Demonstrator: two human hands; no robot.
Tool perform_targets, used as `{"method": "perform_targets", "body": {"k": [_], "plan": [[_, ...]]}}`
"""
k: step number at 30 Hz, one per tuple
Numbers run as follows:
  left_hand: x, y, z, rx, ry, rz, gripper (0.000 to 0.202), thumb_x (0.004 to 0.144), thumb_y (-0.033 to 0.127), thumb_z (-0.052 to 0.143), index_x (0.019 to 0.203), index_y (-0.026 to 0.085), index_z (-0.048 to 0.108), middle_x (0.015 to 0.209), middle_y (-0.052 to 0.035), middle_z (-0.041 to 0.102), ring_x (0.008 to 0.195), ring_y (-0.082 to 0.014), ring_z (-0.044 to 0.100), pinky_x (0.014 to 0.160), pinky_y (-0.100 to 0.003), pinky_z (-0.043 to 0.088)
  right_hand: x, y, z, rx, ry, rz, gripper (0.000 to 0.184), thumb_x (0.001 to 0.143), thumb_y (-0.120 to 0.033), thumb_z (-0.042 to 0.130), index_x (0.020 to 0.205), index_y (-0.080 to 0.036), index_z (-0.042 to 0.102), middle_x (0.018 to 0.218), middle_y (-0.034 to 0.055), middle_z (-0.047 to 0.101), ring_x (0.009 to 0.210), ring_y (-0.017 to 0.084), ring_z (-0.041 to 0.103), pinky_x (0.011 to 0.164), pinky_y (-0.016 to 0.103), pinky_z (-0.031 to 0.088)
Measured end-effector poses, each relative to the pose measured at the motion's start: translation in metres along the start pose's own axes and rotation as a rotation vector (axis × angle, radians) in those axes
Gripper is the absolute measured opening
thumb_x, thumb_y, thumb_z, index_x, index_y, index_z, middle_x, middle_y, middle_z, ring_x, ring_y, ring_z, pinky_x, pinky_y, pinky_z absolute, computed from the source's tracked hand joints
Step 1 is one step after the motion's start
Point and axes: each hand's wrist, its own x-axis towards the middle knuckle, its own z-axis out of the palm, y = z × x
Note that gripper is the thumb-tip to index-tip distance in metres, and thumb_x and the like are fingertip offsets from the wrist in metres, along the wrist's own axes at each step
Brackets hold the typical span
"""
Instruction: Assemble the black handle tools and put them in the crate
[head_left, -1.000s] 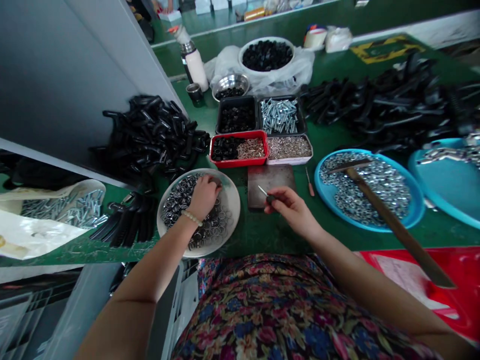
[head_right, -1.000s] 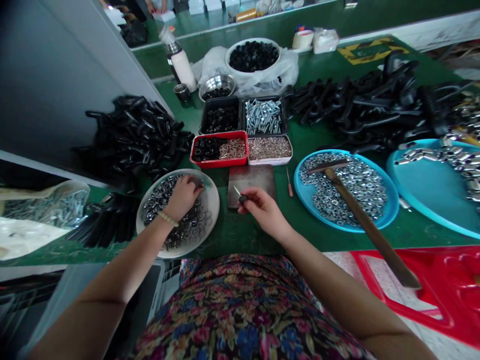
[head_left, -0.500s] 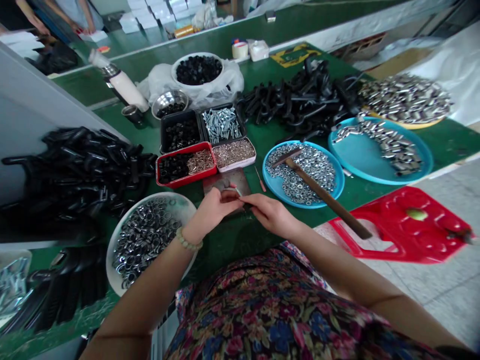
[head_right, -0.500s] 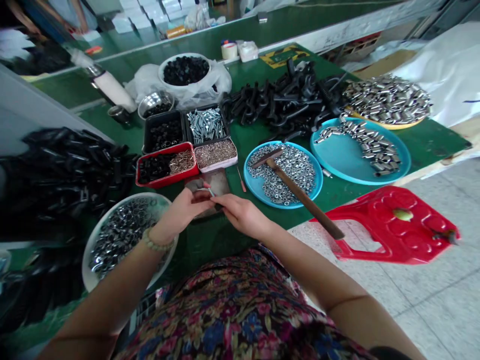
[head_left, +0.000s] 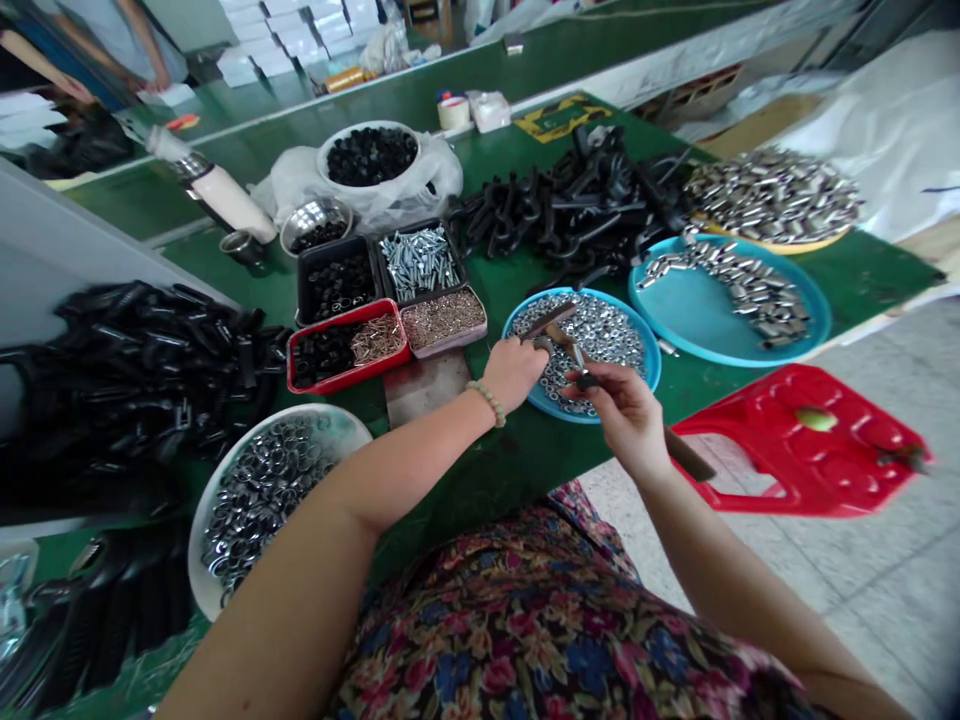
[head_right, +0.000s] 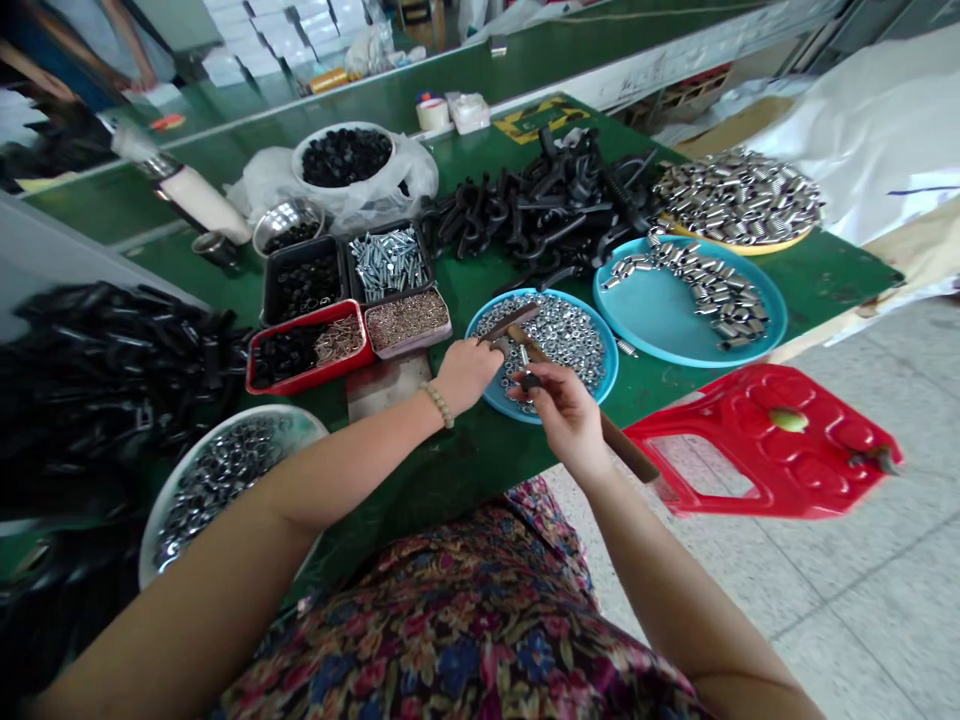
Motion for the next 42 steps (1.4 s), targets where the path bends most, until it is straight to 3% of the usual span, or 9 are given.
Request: {"method": "perform_targets", "body": {"k": [3,9,13,19,22,27,31,36,42], "plan": [[-0.005,-0.008,-0.010,-0.244,0.034,-0.108,0.018,0.088,0.013,0.049,0.089,0.012,0.067,0.092,-0.0163,0.067,0.095,-0.0291,0.063,0.088,-0.045,0.044,-0.001,0.000,0.006,0.027,-0.067,0.036,0.020,0.090,-0.030,0.057,0.109,-0.025,0.055,0.102,0.0042,0.070,0.084,0.017,0.071,0.080,0.038,0.058],[-0.053,-0.025,-0.045,-1.438,-0.065,-0.388,0.020,0.080,0.017,0.066,0.100,0.016,0.068,0.089,-0.0045,0.070,0.079,-0.0127,0.066,0.082,-0.028,0.052,-0.001,-0.009,0.024,0.008,-0.336,0.030,0.019,0.091,-0.026,0.056,0.110,-0.025,0.058,0.096,0.0029,0.069,0.082,0.015,0.071,0.078,0.032,0.059],[-0.089,-0.030,-0.061,-1.701,-0.042,-0.535,0.017,0.076,0.010,0.071,0.093,0.014,0.070,0.084,-0.0028,0.071,0.075,-0.0083,0.066,0.081,-0.023,0.053,0.001,-0.017,0.041,-0.024,-0.495,0.009,0.020,0.092,-0.024,0.053,0.111,-0.024,0.057,0.093,0.0025,0.069,0.082,0.015,0.071,0.076,0.030,0.058],[-0.116,-0.046,-0.075,-1.537,-0.114,-0.573,0.024,0.068,0.018,0.079,0.088,0.011,0.069,0.077,-0.0024,0.069,0.067,-0.0088,0.063,0.072,-0.023,0.051,0.007,-0.031,0.058,-0.275,-0.747,-0.030,0.025,0.092,-0.022,0.050,0.116,-0.025,0.059,0.099,0.0045,0.069,0.090,0.017,0.068,0.082,0.032,0.054],[-0.127,-0.052,-0.084,-1.378,-0.135,-0.464,0.022,0.070,0.022,0.077,0.086,0.011,0.069,0.077,-0.0028,0.069,0.067,-0.0104,0.063,0.071,-0.025,0.050,0.002,-0.028,0.074,-0.140,-0.721,0.044,0.020,0.091,-0.026,0.054,0.110,-0.026,0.062,0.094,0.0032,0.070,0.087,0.016,0.067,0.082,0.032,0.053],[-0.147,-0.048,-0.090,-0.914,0.232,-0.097,0.007,0.081,0.014,0.062,0.082,0.015,0.069,0.098,-0.0060,0.069,0.093,-0.0160,0.064,0.092,-0.032,0.048,-0.009,-0.017,0.105,0.578,-0.475,0.433,0.022,0.081,-0.039,0.069,0.099,-0.029,0.060,0.078,-0.0023,0.065,0.061,0.009,0.062,0.059,0.021,0.053],[-0.156,-0.046,-0.093,-0.625,0.475,-0.040,0.026,0.085,0.006,0.047,0.092,0.016,0.070,0.123,-0.0099,0.062,0.116,-0.0193,0.056,0.105,-0.039,0.042,-0.007,-0.015,0.114,0.639,-0.512,0.511,0.023,0.077,-0.036,0.074,0.096,-0.028,0.063,0.078,-0.0022,0.065,0.063,0.008,0.062,0.061,0.020,0.053],[-0.163,-0.044,-0.112,-0.587,0.267,0.094,0.031,0.089,0.010,0.044,0.085,0.019,0.073,0.133,-0.0072,0.056,0.126,-0.0211,0.049,0.111,-0.039,0.036,-0.003,-0.008,0.115,0.496,-0.503,0.399,0.019,0.081,-0.036,0.070,0.096,-0.027,0.063,0.080,-0.0010,0.067,0.069,0.011,0.064,0.068,0.026,0.055],[-0.174,-0.045,-0.128,-0.846,0.063,-0.050,0.030,0.094,0.031,0.047,0.117,0.019,0.062,0.091,-0.0086,0.070,0.096,-0.0200,0.065,0.090,-0.037,0.049,-0.006,-0.001,0.113,0.357,-0.552,0.354,0.021,0.083,-0.039,0.067,0.099,-0.027,0.062,0.085,0.0008,0.069,0.073,0.014,0.067,0.071,0.029,0.056]]}}
